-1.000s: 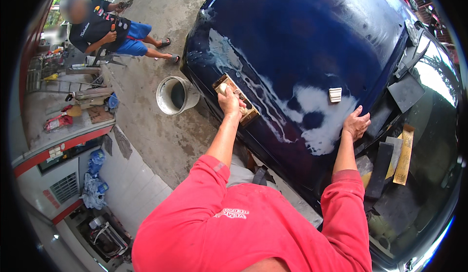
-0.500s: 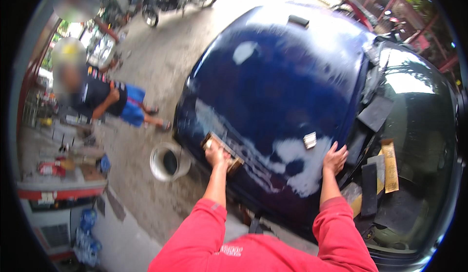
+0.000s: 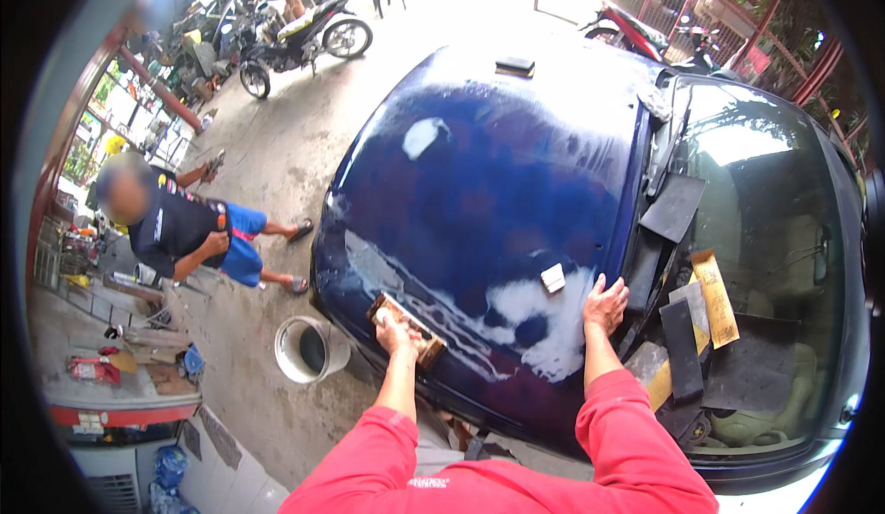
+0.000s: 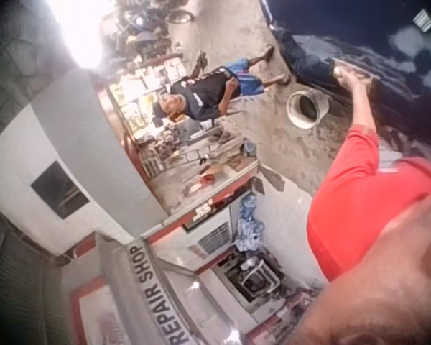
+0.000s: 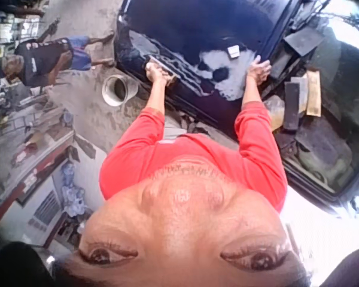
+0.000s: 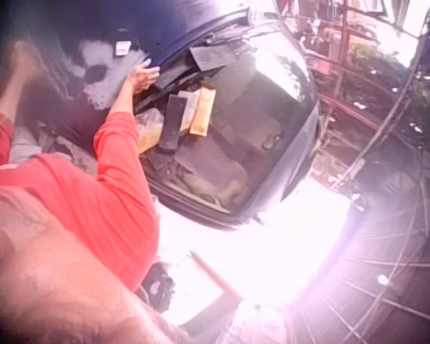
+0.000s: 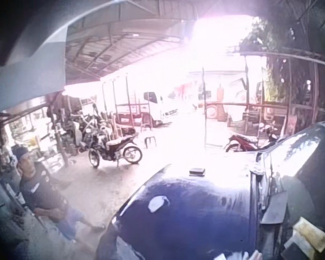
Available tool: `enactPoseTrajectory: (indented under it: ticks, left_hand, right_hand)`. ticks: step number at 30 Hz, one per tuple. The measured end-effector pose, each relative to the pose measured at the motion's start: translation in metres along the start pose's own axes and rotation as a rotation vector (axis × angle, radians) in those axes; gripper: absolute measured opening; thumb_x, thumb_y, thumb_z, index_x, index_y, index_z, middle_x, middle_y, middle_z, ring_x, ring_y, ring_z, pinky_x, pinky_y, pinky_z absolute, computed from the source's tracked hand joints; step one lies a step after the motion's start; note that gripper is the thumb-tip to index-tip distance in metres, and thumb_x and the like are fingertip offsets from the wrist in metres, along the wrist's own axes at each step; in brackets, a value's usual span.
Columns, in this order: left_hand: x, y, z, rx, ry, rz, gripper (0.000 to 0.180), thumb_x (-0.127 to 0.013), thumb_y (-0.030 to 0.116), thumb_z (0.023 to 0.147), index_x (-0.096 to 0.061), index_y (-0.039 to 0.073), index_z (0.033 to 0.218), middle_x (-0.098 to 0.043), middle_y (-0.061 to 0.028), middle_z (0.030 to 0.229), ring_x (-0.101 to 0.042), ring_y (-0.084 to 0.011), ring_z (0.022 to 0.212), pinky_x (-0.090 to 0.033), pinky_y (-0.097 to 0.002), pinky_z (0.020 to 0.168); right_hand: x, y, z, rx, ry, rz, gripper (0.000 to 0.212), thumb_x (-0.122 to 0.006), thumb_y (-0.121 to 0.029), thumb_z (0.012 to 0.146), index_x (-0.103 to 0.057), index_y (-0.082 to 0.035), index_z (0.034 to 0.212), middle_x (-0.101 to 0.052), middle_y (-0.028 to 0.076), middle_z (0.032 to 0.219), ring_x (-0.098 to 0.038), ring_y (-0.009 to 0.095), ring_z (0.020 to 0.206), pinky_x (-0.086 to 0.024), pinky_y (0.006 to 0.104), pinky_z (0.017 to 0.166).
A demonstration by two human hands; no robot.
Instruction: The person uses a sanding block to rub the hood of a dark blue car in a garage. They repeatedly dip the block into a bucket of liquid and continue buffing the surface. Other people are visible in the background.
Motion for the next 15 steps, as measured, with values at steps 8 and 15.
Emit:
enactPoseTrajectory:
  ticks: [8, 15]
  left_hand:
    - [0.012, -0.004, 0.005, 0.045, 0.104, 0.075, 0.035, -0.062, 0.043, 0.104, -0.058, 0.009, 0.102, -0.056, -0.0074, 0.067, -0.052, -0.0211, 0.038, -0.046, -0.0379, 0.034]
    - [-0.001, -0.009, 0.001, 0.057, -0.036, -0.111, 0.025, -0.072, 0.027, 0.099, -0.059, 0.008, 0.108, -0.057, -0.0039, 0.072, -0.058, -0.0186, 0.044, -0.057, -0.0367, 0.04]
  right_hand:
    - [-0.015, 0.008, 0.006, -0.003, -0.06, -0.043, 0.064, -0.05, -0.062, 0.108, -0.059, -0.008, 0.142, -0.065, 0.019, 0.133, -0.067, 0.042, 0.12, -0.056, 0.0572, 0.095]
    - [-0.021, 0.012, 0.011, -0.024, -0.039, -0.062, 0.067, -0.049, -0.061, 0.108, -0.056, -0.008, 0.15, -0.064, 0.018, 0.141, -0.064, 0.039, 0.128, -0.056, 0.0536, 0.1]
Point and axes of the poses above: each hand's wrist, its own z-axis towards the middle knuckle, its own x-axis out of the back of the hand, y = z × x, the point moved 9 cm from there along z, towards the middle knuckle
